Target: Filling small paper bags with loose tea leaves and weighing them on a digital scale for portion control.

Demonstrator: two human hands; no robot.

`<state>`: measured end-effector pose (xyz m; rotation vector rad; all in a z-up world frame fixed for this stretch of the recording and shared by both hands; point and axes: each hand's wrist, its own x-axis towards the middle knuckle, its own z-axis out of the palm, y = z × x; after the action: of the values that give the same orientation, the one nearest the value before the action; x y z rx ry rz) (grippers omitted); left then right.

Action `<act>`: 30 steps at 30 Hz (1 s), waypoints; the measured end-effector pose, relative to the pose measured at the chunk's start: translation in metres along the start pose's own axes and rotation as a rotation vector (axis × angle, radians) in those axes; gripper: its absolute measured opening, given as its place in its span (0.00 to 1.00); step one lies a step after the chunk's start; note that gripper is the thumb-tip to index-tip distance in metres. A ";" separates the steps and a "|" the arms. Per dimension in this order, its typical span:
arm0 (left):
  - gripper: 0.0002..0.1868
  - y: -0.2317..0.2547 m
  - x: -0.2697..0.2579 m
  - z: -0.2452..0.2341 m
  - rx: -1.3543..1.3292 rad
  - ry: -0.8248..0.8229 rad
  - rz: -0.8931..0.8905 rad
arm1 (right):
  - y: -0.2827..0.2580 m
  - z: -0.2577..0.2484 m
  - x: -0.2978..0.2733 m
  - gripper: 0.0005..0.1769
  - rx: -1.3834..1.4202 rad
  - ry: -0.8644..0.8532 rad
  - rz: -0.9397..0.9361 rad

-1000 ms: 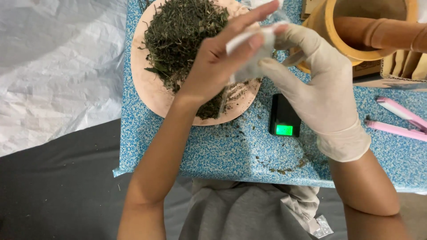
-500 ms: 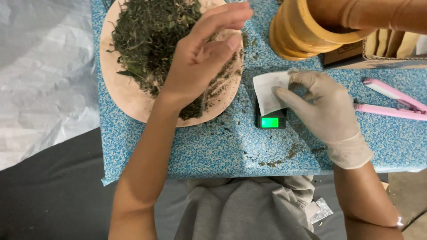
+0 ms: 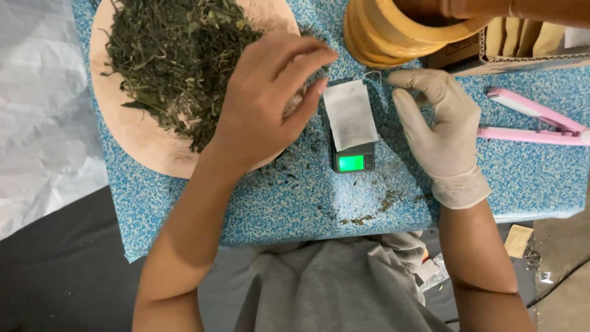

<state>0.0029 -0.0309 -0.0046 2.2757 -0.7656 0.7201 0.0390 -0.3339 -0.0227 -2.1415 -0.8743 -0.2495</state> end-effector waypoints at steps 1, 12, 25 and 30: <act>0.12 0.000 -0.002 0.003 0.013 -0.015 0.003 | 0.000 0.000 -0.001 0.05 0.004 -0.003 0.009; 0.12 0.005 -0.001 0.006 0.012 -0.050 -0.030 | -0.004 0.003 -0.002 0.07 0.054 -0.020 0.027; 0.15 0.006 -0.009 0.021 0.092 -0.074 -0.074 | -0.005 0.007 -0.003 0.09 -0.008 -0.070 0.076; 0.20 0.008 -0.015 0.027 0.157 -0.133 -0.056 | -0.005 0.008 -0.002 0.09 -0.015 -0.061 0.063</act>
<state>-0.0048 -0.0499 -0.0295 2.4977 -0.7258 0.6273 0.0335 -0.3265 -0.0261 -2.1971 -0.8401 -0.1601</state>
